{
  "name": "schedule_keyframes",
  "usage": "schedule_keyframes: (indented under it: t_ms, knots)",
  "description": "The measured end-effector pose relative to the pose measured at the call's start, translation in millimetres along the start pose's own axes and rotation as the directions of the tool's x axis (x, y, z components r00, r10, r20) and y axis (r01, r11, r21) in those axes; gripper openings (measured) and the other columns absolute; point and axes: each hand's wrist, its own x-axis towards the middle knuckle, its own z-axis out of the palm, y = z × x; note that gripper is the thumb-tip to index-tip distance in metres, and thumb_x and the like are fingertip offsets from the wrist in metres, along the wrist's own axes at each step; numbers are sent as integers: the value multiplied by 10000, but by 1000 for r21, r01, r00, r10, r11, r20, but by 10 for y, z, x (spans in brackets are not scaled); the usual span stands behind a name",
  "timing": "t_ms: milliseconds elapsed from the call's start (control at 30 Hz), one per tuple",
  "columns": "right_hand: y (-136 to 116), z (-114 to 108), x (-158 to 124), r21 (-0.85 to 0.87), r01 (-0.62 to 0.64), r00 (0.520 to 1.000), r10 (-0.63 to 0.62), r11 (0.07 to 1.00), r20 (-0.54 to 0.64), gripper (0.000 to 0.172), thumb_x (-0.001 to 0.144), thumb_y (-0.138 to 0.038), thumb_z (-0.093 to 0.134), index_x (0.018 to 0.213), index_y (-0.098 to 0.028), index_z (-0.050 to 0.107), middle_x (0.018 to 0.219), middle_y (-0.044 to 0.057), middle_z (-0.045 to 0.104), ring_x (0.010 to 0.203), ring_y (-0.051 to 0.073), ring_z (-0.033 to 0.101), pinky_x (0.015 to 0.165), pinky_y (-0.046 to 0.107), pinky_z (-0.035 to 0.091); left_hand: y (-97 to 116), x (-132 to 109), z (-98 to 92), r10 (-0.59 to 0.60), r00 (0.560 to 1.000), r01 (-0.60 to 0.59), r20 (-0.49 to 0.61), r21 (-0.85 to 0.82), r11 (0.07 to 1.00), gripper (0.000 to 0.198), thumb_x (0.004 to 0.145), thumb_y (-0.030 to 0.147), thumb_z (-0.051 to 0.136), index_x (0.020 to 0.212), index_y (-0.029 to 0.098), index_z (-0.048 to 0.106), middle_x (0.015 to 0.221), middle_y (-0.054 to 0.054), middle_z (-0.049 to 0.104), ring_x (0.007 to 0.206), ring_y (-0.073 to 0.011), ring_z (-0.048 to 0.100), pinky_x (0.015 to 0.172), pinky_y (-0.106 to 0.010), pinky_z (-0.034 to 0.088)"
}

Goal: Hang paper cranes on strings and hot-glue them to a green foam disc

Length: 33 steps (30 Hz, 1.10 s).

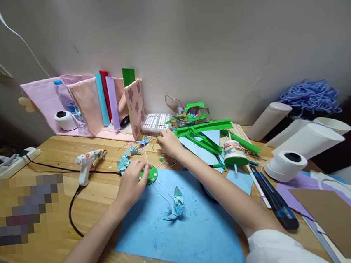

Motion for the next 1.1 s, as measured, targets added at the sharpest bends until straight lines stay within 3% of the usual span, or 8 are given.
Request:
schedule_keyframes:
  t_ms: [267, 567, 1100]
  knots:
    - [-115, 216, 502, -1, -12, 999, 12, 1000, 53, 176, 838, -224, 548, 885, -190, 714, 953, 106, 621, 995, 240, 474, 785, 296, 382, -74, -1, 2, -2, 999, 3, -37, 22, 1000, 224, 912, 215, 346, 822, 177, 547, 860, -52, 569, 855, -190, 511, 775, -332, 406]
    - [-230, 377, 547, -63, -73, 996, 76, 995, 50, 266, 854, -209, 473, 932, -113, 709, 1002, 163, 623, 1018, 271, 483, 839, 325, 388, -110, 1, 8, 4, 999, -1, -49, 54, 999, 226, 909, 213, 344, 811, 171, 542, 854, -59, 564, 844, -192, 504, 774, -339, 408]
    - [-248, 340, 633, -72, -86, 992, 92, 994, 91, 262, 841, -162, 472, 954, -83, 695, 989, 187, 635, 1042, 277, 485, 795, 304, 412, -116, -4, -10, -5, 998, 8, -65, 50, 999, 213, 904, 209, 353, 812, 177, 542, 858, -56, 564, 852, -193, 501, 770, -331, 410]
